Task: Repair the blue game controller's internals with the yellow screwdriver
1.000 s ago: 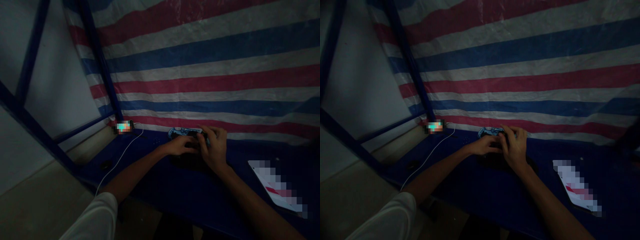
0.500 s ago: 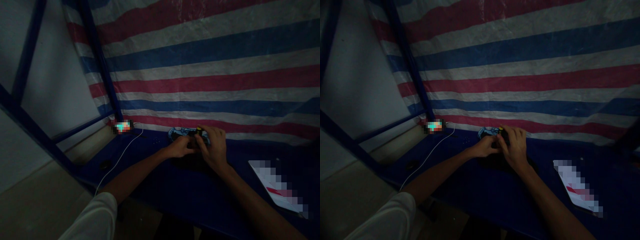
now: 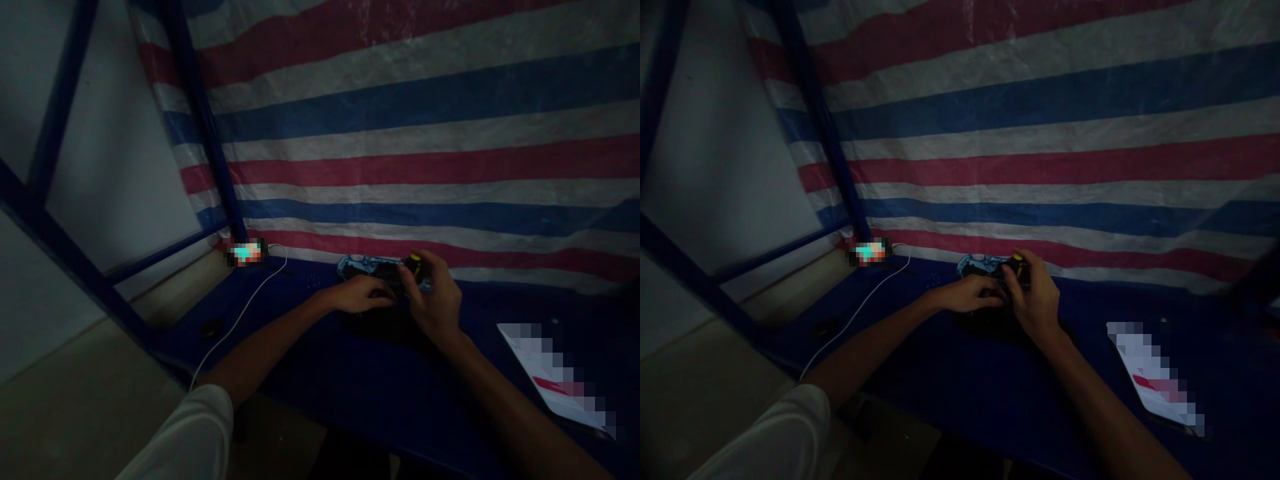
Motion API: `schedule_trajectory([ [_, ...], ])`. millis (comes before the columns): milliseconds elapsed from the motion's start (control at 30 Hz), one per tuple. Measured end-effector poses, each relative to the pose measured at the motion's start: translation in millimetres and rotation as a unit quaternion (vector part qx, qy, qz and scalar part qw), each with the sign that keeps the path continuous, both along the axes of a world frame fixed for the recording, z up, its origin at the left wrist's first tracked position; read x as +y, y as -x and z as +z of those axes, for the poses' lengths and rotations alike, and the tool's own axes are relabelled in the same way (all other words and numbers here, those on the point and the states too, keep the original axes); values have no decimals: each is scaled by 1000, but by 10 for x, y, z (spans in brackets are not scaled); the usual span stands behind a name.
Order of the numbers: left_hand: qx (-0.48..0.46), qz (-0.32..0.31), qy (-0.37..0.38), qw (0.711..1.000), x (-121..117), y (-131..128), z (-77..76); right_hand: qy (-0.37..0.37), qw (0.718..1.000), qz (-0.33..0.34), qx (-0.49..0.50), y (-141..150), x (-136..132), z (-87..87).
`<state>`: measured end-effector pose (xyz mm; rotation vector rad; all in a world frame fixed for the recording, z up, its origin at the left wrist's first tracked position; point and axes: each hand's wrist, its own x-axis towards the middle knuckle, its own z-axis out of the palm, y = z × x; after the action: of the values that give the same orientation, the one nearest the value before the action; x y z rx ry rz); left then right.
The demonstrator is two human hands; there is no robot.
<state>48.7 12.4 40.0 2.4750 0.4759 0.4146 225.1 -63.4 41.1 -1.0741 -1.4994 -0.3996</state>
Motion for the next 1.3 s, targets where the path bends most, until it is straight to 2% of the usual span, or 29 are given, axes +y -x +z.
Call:
schedule_trajectory([
  [233,-4,-9,-1,1000,-56,0,32,-30,998,-15,49,-17,-8,-8],
  [433,-22,34,-22,999,10,62,150,-52,988,15,147,10,-5,-43],
  [533,-30,52,-27,998,115,280,225,-62,977,40,198,37,-5,-24],
  [667,-23,116,-22,993,278,770,215,-58,978,37,195,47,10,-31],
  [800,44,224,-40,973,439,1256,137,-33,982,35,185,51,28,-95],
  [900,106,280,-68,952,524,1465,108,-22,984,26,175,60,25,-119],
  [1033,142,281,-58,947,567,1519,78,-22,986,21,165,57,21,-111],
  [1200,184,247,-6,951,524,1439,8,-28,987,24,154,35,41,-125],
  [1300,197,248,2,948,471,1388,-8,-20,988,22,150,30,47,-146],
])
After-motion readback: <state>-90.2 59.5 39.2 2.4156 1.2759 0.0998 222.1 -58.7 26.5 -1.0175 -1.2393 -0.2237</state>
